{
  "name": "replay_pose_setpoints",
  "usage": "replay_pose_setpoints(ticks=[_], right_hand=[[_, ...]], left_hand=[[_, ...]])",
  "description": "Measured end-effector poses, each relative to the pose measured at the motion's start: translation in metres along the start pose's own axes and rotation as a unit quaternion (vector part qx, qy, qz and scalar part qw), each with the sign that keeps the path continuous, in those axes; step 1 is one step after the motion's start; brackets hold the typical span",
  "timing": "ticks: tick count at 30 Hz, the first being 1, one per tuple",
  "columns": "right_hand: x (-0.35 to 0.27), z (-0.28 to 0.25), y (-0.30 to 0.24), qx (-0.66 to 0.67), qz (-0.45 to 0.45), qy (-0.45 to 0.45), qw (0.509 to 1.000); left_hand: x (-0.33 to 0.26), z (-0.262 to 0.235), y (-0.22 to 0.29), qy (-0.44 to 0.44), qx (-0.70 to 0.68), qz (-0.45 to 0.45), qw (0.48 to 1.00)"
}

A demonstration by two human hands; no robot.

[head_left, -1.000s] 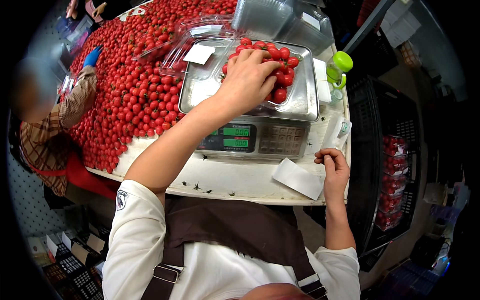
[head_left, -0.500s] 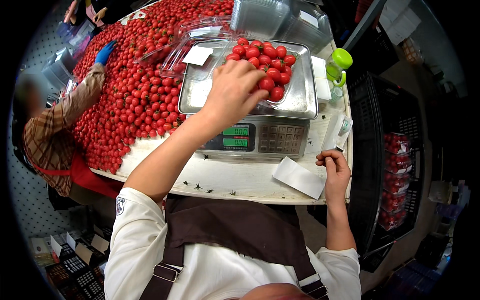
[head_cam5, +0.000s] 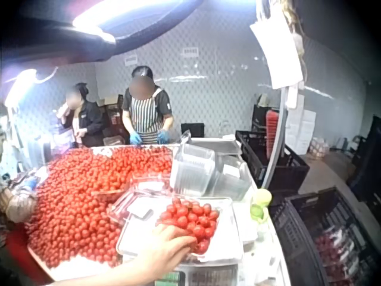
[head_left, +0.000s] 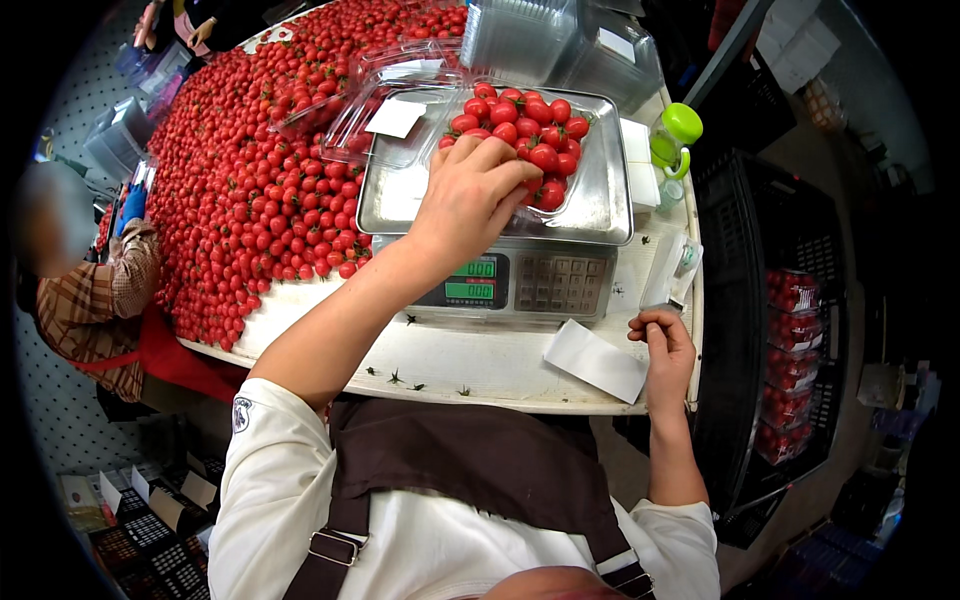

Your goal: The person repeatedly scoops cherry tomatoes from a large pile, places them on a digital scale, transfers them into clear plastic containers, and stacks the filled containers. The person also handles empty containers and occasionally wipes the scale surface.

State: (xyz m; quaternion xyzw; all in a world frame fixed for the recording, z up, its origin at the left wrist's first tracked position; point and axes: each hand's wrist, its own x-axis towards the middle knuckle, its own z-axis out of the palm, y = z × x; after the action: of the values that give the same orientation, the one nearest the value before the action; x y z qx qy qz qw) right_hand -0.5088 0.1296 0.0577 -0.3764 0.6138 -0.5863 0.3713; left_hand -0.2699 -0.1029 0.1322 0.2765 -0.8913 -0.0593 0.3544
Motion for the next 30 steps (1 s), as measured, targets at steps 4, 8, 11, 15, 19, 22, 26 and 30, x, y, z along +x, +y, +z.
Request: replay_pose_setpoints(ticks=[4,8,11,15,19,22,26,30], right_hand=[[-0.001,-0.003,0.004,0.007,0.0,0.016,1.0],[0.0,-0.004,0.003,0.011,0.003,0.019,1.0],[0.002,-0.002,0.002,0.005,0.005,0.019,1.0],[0.008,0.007,-0.011,0.0,-0.018,0.009,1.0],[0.034,0.022,-0.035,0.008,-0.071,0.013,0.997],[0.077,0.041,-0.058,0.019,-0.139,0.005,0.99],[0.175,0.072,-0.074,-0.119,-0.236,0.006,0.965],[0.277,0.093,-0.066,-0.338,-0.152,-0.078,0.925]], left_hand=[[-0.025,-0.015,-0.01,0.137,-0.011,-0.062,0.989],[-0.077,-0.026,-0.083,0.375,-0.023,-0.301,0.876],[-0.073,-0.04,-0.121,0.403,-0.348,-0.49,0.69],[-0.047,-0.055,-0.119,0.36,-0.57,-0.393,0.625],[-0.007,-0.032,-0.027,0.166,-0.278,-0.128,0.938],[-0.015,0.0,0.028,-0.039,-0.007,0.035,0.999],[-0.02,0.033,0.037,0.039,0.046,-0.004,0.998],[-0.019,0.037,0.034,0.071,0.037,0.005,0.997]])
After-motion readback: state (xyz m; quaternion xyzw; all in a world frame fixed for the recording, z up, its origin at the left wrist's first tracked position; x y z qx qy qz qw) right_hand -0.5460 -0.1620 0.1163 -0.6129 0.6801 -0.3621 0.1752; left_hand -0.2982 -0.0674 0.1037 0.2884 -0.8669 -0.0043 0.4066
